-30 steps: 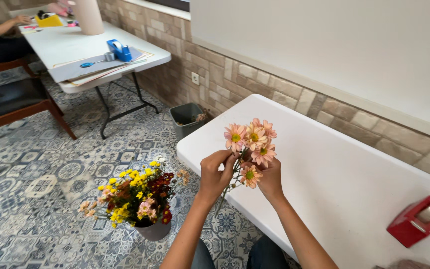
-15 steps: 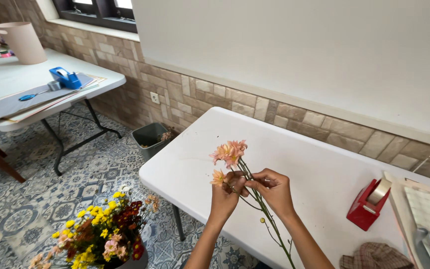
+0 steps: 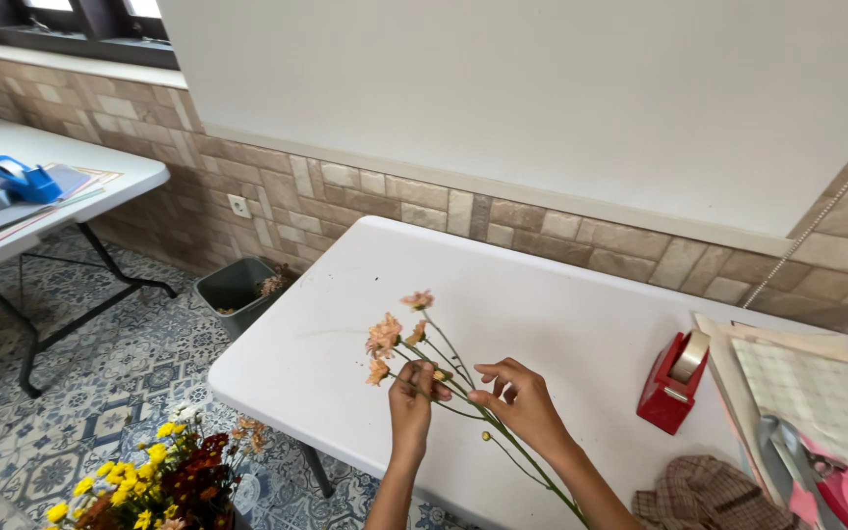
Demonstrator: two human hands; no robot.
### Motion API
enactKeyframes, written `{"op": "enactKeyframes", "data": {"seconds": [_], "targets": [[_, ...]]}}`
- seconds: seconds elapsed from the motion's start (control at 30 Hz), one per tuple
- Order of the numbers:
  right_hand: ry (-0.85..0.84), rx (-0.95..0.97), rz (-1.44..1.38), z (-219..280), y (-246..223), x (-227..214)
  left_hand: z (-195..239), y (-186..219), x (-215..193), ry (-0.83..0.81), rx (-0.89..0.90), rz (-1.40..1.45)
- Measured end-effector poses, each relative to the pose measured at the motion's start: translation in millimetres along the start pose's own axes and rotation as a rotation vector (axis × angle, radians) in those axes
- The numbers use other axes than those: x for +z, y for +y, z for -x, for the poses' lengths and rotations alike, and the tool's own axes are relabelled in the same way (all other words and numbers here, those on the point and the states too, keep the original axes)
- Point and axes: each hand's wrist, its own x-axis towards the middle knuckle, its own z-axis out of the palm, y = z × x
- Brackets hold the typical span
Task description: The person selects flowers from a vase, trims the stems with shears, and organizes them on a table.
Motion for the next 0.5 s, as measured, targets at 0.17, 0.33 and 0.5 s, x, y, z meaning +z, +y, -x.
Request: {"op": "enactKeyframes", "data": {"seconds": [0.17, 0.33, 0.5], "targets": [[-0.187, 0.255, 0.097, 46.2, 13.0, -36.9, -13.6, -32.1, -15.0, 0.057, -0.007, 0.090], [-0.273, 0.455, 0.222, 77.6, 30.0, -61.4, -16.2, -47.8, -21.3, 0.090, -0.057, 0.132], [-0.276, 0.453, 0.300, 93.1, 60.0, -79.2, -18.9, -69.9, -26.7, 0.126, -0.084, 0.152]]}}
